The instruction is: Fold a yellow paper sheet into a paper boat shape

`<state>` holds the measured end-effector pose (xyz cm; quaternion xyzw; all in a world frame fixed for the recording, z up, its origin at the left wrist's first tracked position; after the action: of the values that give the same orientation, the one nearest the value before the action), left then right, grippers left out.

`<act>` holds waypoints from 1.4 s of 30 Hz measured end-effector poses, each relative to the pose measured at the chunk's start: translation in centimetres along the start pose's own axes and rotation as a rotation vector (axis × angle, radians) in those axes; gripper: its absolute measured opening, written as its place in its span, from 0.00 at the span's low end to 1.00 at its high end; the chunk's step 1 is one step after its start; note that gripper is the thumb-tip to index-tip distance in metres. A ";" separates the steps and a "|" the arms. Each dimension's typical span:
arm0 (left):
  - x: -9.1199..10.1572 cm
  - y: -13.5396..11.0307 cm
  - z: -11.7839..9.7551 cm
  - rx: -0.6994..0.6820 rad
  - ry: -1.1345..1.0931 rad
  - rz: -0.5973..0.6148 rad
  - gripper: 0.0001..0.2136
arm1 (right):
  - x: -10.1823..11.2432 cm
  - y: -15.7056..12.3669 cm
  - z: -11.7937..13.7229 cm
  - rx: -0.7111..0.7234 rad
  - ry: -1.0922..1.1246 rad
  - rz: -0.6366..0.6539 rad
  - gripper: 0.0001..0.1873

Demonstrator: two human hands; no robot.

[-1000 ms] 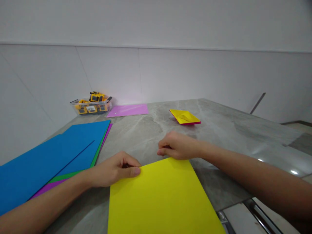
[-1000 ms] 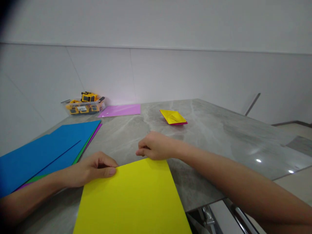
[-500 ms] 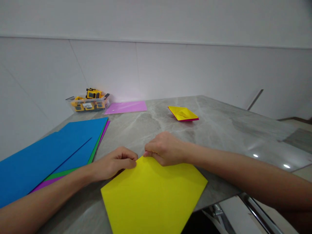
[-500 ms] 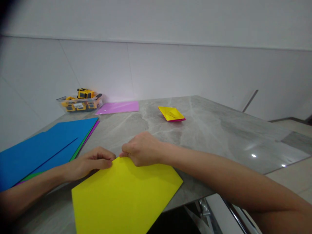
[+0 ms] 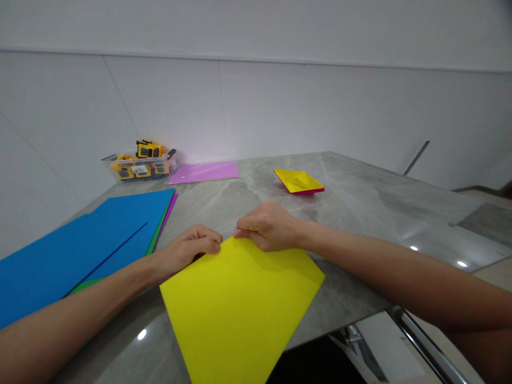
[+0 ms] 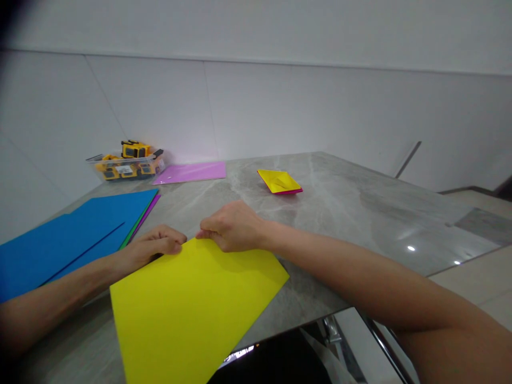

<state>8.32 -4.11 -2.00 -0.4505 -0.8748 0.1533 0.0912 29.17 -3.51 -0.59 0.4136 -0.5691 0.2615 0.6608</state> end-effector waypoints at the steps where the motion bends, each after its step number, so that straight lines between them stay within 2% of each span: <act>1: 0.0 0.0 0.1 -0.003 -0.007 0.006 0.11 | 0.1 0.0 -0.1 -0.001 -0.009 -0.006 0.20; 8: 0.2 0.4 0.6 -0.008 -0.005 -0.016 0.08 | -0.5 0.2 -0.9 -0.040 -0.099 0.043 0.20; 13: -0.3 0.6 0.1 -0.016 0.072 -0.066 0.08 | -0.9 0.5 -0.1 -0.020 -0.109 0.066 0.19; 18: -0.6 1.0 -0.1 -0.001 0.007 -0.117 0.06 | -1.1 0.6 0.3 -0.027 -0.140 0.068 0.19; 23: -0.4 1.0 0.0 0.063 -0.032 -0.175 0.09 | -1.3 0.5 0.0 -0.064 -0.163 0.060 0.20; 31: 0.0 0.9 -0.1 0.102 -0.061 -0.174 0.12 | -0.7 0.3 0.1 -0.091 -0.199 0.099 0.20; 42: -0.5 0.8 -0.6 0.075 -0.041 -0.210 0.13 | -0.7 0.2 -0.6 -0.081 -0.205 0.062 0.21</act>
<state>9.35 -3.95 -1.72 -0.3493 -0.9125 0.1847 0.1056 29.18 -2.79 -1.25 0.3933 -0.6562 0.2152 0.6070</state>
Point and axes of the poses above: each hand's wrist, its own y-axis towards the middle knuckle, its own x-axis out of the back of the hand, z = x × y, the point moved 1 cm from there along y, towards the middle knuckle, and after that the axes turned 13 degrees about z, right-handed, at the moved point
